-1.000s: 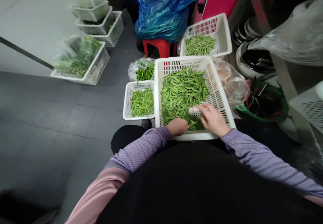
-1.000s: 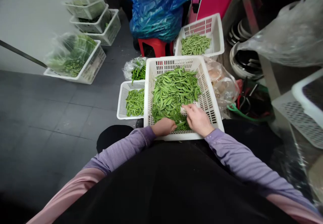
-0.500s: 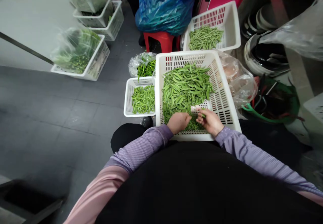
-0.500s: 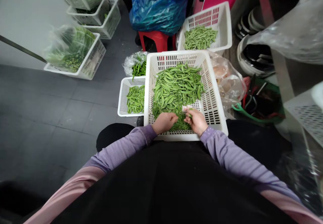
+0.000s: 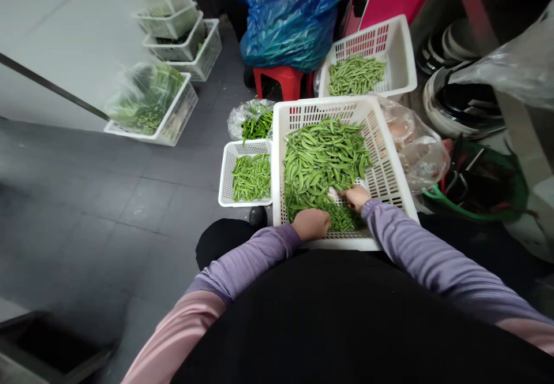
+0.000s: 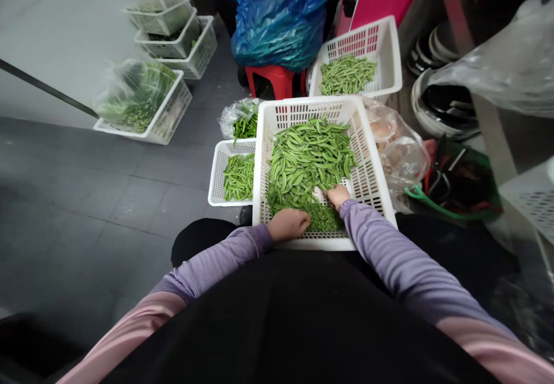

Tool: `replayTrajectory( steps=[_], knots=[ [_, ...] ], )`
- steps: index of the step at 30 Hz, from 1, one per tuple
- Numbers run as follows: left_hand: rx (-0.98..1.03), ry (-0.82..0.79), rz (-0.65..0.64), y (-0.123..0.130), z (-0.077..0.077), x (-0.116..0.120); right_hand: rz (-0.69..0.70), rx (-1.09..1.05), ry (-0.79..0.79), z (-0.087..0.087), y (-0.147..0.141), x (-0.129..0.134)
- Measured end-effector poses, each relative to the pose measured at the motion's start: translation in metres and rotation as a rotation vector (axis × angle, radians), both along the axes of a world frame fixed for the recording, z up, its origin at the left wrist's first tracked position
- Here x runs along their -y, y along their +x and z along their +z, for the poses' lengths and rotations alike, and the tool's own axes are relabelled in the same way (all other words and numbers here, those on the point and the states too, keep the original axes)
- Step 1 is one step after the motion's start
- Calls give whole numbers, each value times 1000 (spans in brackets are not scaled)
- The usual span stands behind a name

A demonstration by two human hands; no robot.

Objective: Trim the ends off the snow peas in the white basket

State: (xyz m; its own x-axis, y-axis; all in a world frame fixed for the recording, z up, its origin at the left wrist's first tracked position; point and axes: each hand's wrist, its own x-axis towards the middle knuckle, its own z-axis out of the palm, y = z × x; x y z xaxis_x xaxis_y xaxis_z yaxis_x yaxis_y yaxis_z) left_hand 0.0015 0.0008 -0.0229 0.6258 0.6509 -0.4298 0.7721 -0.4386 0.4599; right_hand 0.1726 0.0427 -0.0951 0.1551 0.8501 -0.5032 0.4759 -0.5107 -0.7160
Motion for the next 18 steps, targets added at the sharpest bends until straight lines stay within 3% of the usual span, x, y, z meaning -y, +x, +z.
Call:
replayTrajectory(
  steps=[2,4,7,9,13,18],
  knots=[
    [64,-1,166,0,1,-5,50,34,-47,15,10,12],
    [170,-103,299,2,4,-10,182,66,-30,33,16,26],
    [337,-442,451,7,9,-16,387,123,125,58,18,46],
    [431,-625,528,9,14,-16,422,159,193,71,18,54],
    [564,-743,584,9,18,-12,427,131,216,83,25,60],
    [687,-876,565,4,20,-8,398,16,221,85,30,67]
  ],
)
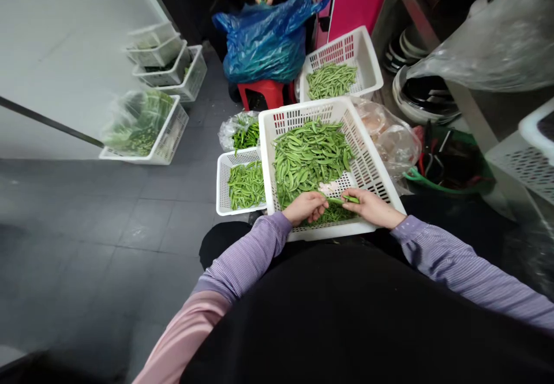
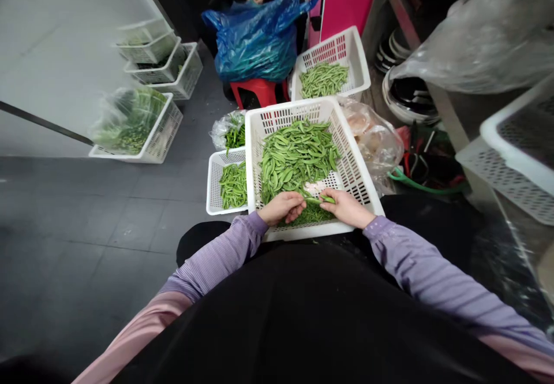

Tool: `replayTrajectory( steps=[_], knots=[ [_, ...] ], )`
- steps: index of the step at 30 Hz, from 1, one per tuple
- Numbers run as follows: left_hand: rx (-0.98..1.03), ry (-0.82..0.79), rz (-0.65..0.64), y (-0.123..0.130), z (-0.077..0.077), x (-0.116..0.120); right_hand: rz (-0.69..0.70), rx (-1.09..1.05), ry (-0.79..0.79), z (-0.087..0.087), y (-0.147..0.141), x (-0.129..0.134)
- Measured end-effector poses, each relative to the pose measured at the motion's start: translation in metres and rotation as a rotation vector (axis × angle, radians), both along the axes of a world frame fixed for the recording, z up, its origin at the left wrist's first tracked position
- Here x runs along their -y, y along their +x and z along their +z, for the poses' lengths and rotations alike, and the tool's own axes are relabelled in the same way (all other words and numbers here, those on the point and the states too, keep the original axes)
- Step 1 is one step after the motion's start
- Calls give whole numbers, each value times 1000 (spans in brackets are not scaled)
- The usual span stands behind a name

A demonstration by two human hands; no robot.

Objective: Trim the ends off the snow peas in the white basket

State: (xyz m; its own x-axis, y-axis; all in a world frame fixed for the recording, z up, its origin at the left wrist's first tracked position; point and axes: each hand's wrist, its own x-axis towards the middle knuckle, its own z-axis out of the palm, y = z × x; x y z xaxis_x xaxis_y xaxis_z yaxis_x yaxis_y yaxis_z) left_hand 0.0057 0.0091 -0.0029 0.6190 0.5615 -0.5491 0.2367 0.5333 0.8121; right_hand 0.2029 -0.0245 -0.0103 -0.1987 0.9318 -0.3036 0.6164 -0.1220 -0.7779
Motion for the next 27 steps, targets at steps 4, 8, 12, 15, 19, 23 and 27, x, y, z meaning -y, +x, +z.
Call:
replayTrajectory(
  steps=[4,8,12,15,19,23,27],
  knots=[
    [104,-47,78,-2,5,2,-94,-213,-136,2,-14,9],
    [-45,62,-23,2,1,9,-230,-541,-222,8,-42,16],
    [-495,513,-308,3,-12,12,-443,-911,-256,13,-54,11],
    [-563,670,-197,-3,-13,7,-588,-1050,-368,11,-48,5],
    [-319,522,-8,-5,-3,6,-633,-1069,-457,1,-45,6],
    [-241,439,-163,3,0,11,-565,-959,-463,-9,-53,13],
    [-361,623,-330,4,-5,10,-380,-465,-105,-7,-43,11]
  ],
)
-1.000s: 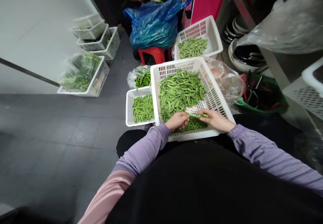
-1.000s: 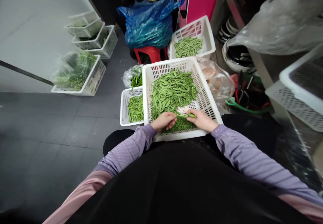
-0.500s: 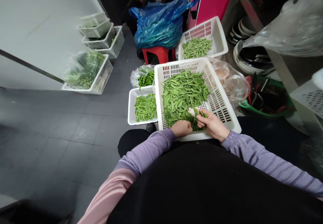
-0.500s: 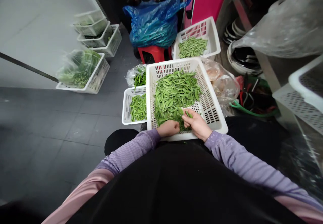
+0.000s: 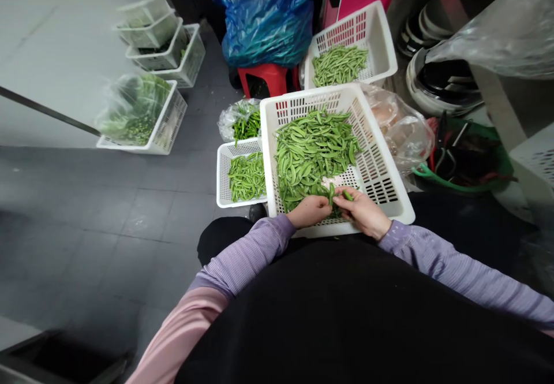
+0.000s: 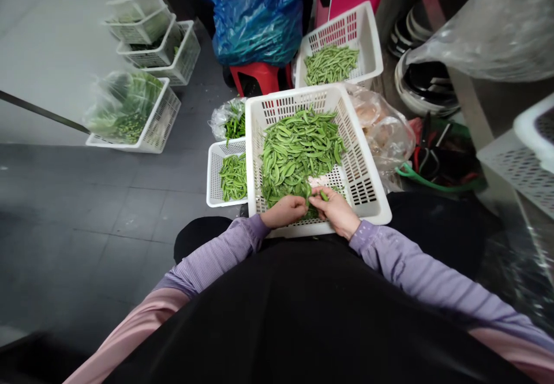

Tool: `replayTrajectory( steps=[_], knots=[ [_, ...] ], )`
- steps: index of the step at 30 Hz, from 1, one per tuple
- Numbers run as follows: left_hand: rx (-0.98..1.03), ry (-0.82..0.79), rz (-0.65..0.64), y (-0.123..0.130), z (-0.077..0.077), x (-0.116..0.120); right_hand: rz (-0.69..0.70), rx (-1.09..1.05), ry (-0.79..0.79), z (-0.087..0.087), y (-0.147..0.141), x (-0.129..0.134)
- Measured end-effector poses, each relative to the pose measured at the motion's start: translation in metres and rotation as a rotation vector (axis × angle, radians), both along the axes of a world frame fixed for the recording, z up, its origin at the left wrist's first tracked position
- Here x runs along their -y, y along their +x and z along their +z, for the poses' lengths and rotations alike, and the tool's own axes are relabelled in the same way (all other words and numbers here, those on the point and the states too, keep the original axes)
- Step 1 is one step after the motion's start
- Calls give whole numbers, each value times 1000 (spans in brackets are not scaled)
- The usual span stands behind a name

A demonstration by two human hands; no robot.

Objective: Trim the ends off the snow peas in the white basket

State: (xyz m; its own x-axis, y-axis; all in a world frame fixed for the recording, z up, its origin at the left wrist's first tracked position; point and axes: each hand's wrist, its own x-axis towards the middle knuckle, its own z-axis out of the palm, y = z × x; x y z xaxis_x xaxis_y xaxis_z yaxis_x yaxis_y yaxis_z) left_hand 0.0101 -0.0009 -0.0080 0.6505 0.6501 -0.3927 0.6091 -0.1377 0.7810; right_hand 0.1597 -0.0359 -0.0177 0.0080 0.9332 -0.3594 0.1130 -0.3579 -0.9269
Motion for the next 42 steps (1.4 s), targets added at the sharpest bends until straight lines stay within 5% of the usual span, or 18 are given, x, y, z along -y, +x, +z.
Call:
replayTrajectory(
  steps=[4,6,7,9,13,15,17,19,22,24,28,34,38,42],
  knots=[
    [-177,205,-252,-4,-4,1,531,665,485,9,22,-7],
    [-169,284,-270,-5,-4,3,779,774,545,11,25,-8],
    [-135,312,-252,-5,-4,4,798,777,533,10,25,-8],
    [-32,340,-152,-5,-4,3,666,653,413,7,21,-8],
    [80,305,67,-5,-3,-1,173,-9,-80,-6,20,-17],
    [-33,272,-26,-5,-4,-1,-103,-272,-213,-14,29,-30],
    [-235,249,-175,-5,-7,1,-283,-300,-240,-24,39,-47],
    [-404,235,-240,-6,-9,2,-172,11,-246,-36,44,-62],
    [-481,217,-216,-7,-11,-1,226,582,-233,-56,35,-77],
    [-487,205,-204,-8,-11,-3,356,744,-216,-70,22,-82],
    [-485,207,-234,-10,-11,-3,471,861,-186,-89,7,-83],
    [-484,268,-225,-10,-10,-1,529,926,-218,-91,0,-78],
    [-500,276,-218,-10,-10,-2,473,900,-305,-81,4,-83],
    [-487,288,-172,-12,-10,-3,350,774,-415,-53,45,-84]
  ],
)
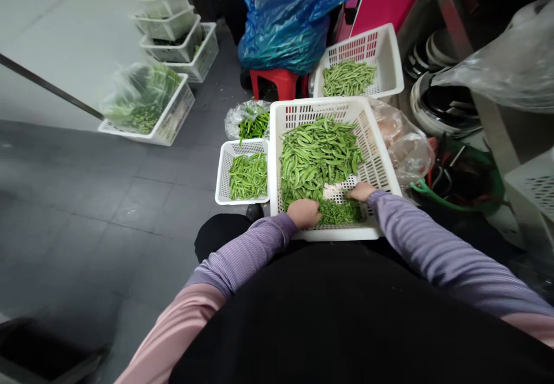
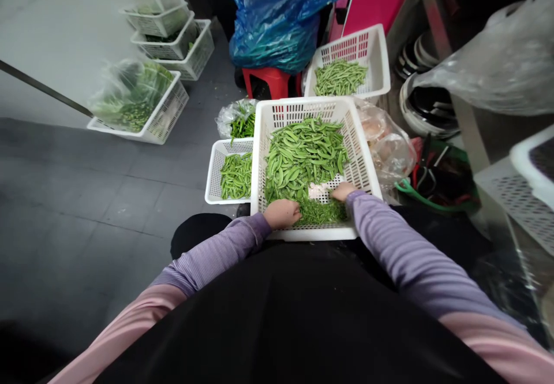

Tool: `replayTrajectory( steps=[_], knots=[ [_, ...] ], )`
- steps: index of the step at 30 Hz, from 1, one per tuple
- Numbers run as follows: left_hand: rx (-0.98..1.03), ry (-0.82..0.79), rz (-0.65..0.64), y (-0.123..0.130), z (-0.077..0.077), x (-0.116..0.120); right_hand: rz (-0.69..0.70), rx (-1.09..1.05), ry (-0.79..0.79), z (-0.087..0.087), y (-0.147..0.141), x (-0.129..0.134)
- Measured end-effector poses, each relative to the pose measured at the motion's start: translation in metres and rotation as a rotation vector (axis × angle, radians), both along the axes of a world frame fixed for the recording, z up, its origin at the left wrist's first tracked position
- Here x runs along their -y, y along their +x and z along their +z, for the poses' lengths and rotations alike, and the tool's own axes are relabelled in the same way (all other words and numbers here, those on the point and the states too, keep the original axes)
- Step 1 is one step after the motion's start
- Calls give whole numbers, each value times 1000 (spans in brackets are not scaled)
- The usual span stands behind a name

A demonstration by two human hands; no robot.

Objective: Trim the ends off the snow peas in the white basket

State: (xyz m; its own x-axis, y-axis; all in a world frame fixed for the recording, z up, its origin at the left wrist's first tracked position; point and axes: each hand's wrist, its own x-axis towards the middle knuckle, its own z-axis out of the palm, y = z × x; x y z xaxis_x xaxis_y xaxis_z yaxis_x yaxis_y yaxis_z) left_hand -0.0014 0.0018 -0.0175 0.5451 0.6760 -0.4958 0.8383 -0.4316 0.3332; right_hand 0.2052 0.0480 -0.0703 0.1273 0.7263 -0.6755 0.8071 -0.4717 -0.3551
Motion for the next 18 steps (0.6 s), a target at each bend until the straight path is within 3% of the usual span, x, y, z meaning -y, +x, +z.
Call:
replayTrajectory(
  steps=[4,9,13,18],
  knots=[
    [211,8,5,6,0,2,-175,-258,21,32,25,24],
    [417,32,26,18,2,7,-580,-899,-45,49,-11,62],
    [401,51,12,18,5,10,-662,-923,-60,56,-35,71],
    [379,91,-31,13,1,10,-733,-919,-70,59,-40,69]
  ],
)
